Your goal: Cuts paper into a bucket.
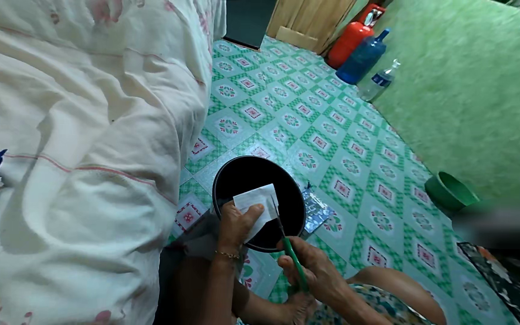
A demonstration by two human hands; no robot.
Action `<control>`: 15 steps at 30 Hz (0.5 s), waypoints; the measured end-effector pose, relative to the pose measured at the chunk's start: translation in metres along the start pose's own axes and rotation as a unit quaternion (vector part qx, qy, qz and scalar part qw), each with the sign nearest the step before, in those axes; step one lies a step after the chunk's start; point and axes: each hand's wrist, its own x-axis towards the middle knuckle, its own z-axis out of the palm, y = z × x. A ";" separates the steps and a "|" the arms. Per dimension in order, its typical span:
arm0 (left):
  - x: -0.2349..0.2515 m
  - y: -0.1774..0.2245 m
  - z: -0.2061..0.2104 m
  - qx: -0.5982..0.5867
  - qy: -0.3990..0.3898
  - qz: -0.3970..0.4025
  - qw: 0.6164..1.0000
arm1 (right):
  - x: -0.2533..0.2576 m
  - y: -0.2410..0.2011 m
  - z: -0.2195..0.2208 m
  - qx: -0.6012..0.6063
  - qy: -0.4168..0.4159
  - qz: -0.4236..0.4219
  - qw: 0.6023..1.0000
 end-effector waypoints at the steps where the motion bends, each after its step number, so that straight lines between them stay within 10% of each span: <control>1: 0.000 0.001 -0.001 0.008 -0.014 -0.010 1.000 | 0.000 0.001 0.000 -0.002 -0.002 -0.003 1.000; 15: -0.002 0.001 0.001 0.032 -0.058 -0.045 0.997 | 0.003 -0.001 -0.001 0.026 0.019 -0.001 0.999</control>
